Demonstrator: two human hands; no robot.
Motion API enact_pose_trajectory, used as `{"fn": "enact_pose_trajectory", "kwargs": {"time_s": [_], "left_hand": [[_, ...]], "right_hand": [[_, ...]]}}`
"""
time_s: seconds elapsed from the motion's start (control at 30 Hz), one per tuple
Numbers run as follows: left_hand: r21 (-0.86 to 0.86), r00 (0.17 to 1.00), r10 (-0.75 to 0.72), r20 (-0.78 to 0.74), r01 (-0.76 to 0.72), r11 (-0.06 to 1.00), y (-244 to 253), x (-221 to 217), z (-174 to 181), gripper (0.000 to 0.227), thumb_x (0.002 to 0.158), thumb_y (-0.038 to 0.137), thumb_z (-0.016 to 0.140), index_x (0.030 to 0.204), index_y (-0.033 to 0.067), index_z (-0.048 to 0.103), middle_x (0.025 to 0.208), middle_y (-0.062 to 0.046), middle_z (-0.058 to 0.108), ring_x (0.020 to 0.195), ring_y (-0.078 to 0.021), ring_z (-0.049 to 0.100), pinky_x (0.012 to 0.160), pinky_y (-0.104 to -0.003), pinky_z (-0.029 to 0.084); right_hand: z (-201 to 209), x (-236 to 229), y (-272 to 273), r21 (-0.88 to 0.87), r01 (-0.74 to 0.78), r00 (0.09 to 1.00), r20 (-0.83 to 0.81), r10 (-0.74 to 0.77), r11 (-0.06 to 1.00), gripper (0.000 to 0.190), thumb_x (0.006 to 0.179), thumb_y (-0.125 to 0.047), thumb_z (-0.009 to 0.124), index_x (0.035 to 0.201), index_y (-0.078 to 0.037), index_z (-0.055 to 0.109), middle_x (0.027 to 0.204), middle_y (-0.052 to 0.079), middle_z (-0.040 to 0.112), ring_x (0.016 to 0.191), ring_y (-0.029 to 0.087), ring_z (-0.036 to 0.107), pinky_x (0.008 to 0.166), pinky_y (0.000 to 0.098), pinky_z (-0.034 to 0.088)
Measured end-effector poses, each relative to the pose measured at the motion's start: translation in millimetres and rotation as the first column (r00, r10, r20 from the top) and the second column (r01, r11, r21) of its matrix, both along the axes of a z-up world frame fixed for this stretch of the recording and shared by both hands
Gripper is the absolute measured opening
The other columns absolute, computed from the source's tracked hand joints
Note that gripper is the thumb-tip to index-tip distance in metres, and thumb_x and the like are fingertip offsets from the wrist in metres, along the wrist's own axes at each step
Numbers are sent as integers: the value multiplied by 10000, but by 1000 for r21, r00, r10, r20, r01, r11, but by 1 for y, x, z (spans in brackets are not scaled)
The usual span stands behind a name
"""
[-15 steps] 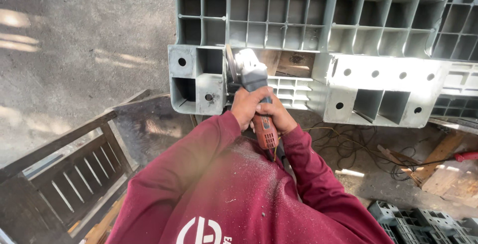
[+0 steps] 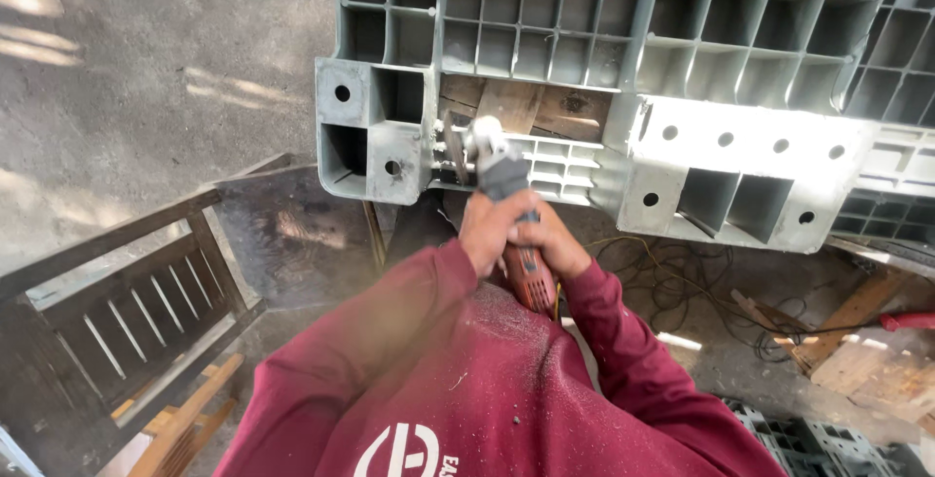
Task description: The person uses an angle grinder to smooth the edges and surfaces of a large gray plastic pallet. They hold the pallet with one hand and operate the grinder with the other, moving the tool along various sections of the pallet's grid structure.
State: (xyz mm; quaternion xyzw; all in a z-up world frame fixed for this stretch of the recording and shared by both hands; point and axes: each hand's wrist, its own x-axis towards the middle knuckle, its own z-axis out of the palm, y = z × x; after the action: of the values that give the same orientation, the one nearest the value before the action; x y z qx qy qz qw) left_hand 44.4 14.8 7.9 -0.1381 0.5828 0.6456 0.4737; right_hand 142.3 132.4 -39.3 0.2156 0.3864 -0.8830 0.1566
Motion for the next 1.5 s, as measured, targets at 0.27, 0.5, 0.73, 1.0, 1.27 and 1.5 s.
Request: {"fn": "enact_pose_trajectory", "kwargs": {"time_s": [0.27, 0.5, 0.73, 1.0, 1.27, 1.5], "left_hand": [[-82, 989, 57, 138, -46, 996, 8, -36, -17, 345, 838, 307, 749, 876, -34, 704, 731, -93, 691, 544, -172, 648, 445, -342, 517], [30, 970, 178, 165, -185, 982, 3, 28, -9, 296, 884, 213, 731, 1080, -7, 706, 931, -65, 700, 801, -157, 663, 706, -321, 558], [259, 979, -65, 194, 13, 966, 41, 6, 11, 390, 853, 121, 792, 1200, -2, 663, 1087, -52, 696, 968, -159, 667, 857, -327, 563], [482, 770, -456, 446, 222, 847, 46, -40, 15, 653, 827, 99, 762, 1418, -61, 534, 1173, -111, 667, 1045, -194, 674, 946, -360, 556], [718, 621, -751, 223, 417, 558, 48, -84, 12, 925, 784, 222, 803, 1557, -9, 351, 1574, -195, 487, 1317, -232, 580, 1131, -385, 466], [549, 637, -698, 326, 473, 689, 44, -89, 3, 662, 878, 304, 798, 1355, -106, 591, 1102, -212, 679, 946, -248, 696, 865, -378, 595]], "right_hand": [[-4, -44, 5, -130, -7, 987, 161, 28, 991, 580, 838, -218, 681, 1321, -47, 408, 937, 163, 661, 664, 259, 692, 586, 374, 601], [16, 4, 10, -32, -69, 984, 162, 73, 997, 621, 789, -183, 725, 1317, -15, 447, 1068, 144, 616, 850, 227, 679, 723, 379, 591], [77, 5, 37, 656, 37, 998, 20, -67, 754, 870, 722, -173, 764, 1480, 11, 377, 1215, 129, 633, 1110, 204, 628, 970, 341, 518], [88, 13, -10, 342, 600, 761, 33, -648, 723, 829, 735, -195, 827, 1376, -49, 321, 1240, 152, 568, 1109, 212, 622, 922, 351, 565], [90, 10, -41, -212, 615, 788, 163, -593, 760, 699, 769, -285, 789, 1315, 18, 474, 994, 173, 653, 816, 278, 707, 696, 405, 617], [99, -29, -49, 346, 583, 719, 201, -665, 735, 684, 749, -215, 767, 1339, -37, 468, 987, 115, 626, 775, 216, 659, 695, 341, 562]]}}
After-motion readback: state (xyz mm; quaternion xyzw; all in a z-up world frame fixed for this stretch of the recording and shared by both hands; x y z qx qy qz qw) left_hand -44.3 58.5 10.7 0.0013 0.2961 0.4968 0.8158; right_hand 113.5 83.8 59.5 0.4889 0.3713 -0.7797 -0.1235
